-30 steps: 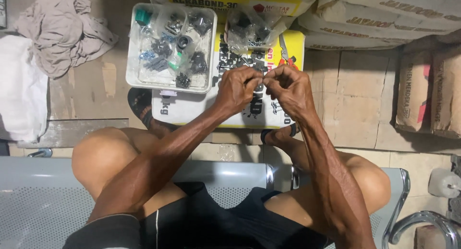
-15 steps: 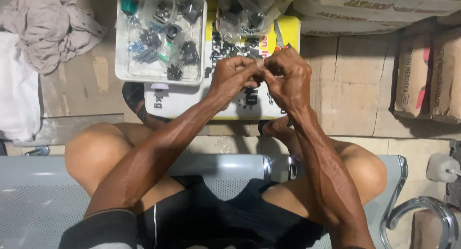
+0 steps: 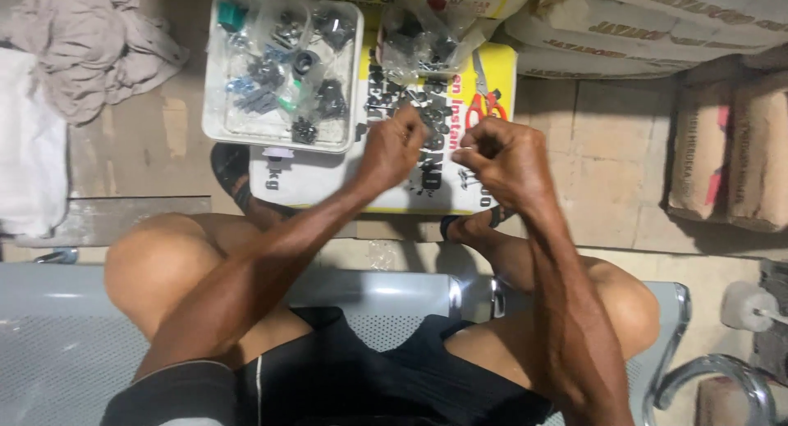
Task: The person sits cross-legged on a metal bench and sorts small black plastic fasteners from a pile on a yellow box. They pick up individual fasteners, separate them, and place them into a white plastic container. A pair of red scissors is visible on the box but is not used during the task.
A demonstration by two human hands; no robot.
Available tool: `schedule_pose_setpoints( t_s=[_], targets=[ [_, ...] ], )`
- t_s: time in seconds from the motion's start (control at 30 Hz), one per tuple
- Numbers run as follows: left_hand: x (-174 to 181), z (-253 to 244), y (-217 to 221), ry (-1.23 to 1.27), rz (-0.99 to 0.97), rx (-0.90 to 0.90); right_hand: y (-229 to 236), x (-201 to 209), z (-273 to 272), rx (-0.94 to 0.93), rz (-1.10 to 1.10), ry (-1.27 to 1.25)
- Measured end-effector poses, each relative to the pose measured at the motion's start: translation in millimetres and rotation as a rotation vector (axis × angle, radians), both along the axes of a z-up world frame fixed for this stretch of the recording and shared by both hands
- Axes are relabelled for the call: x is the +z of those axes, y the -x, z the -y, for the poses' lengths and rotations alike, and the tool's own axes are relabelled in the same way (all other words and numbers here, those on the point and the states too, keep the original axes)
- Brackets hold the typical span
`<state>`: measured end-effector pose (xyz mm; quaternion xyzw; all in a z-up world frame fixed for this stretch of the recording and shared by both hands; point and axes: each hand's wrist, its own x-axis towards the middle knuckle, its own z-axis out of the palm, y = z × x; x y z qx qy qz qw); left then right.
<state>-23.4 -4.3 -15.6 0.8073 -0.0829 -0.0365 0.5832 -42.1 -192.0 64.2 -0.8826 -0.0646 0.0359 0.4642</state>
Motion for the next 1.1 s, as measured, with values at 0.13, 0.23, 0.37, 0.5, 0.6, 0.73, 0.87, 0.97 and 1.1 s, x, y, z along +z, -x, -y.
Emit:
schedule_pose_setpoints(
  t_s=[0.13, 0.23, 0.37, 0.5, 0.6, 0.73, 0.87, 0.97, 1.1],
  targets=[
    [-96.6, 14.2, 15.9, -0.043, -0.07, -0.024, -14.2, -53.6, 26.6, -0.007, -0.127, 0.286],
    [-153.8, 18.4, 21.1, 0.013, -0.226, 0.082, -17.2, -138.5, 38.0, -0.006, -0.232, 0.572],
    [-144.9, 13.6, 24.9, 0.102, -0.428, 0.189, -13.5, -184.9, 34.4, -0.015, -0.342, 0.775],
    [-162.9, 16.7, 32.6, 0.173, -0.407, 0.21, -8.8, -179.6, 26.6, 0.028, -0.239, 0.766],
    [-166.8, 18.0, 36.6, 0.194, -0.418, 0.191, -10.1, -175.5, 21.7, 0.001, -0.156, 0.751],
    [-179.2, 15.8, 37.2, 0.219, -0.383, 0.193, -19.1, -168.6, 8.5, -0.06, -0.057, 0.701],
    [-180.2, 16.3, 33.9, 0.159, -0.374, 0.203, -29.2, -163.9, -11.5, 0.075, 0.161, 0.507],
    [-185.7, 17.3, 31.3, 0.123, -0.37, 0.203, -36.2, -153.7, -32.3, 0.139, 0.221, 0.465],
    [-171.3, 13.9, 32.2, 0.114, -0.376, 0.194, -48.8, -196.8, -25.7, 0.175, 0.248, 0.556]
  ],
)
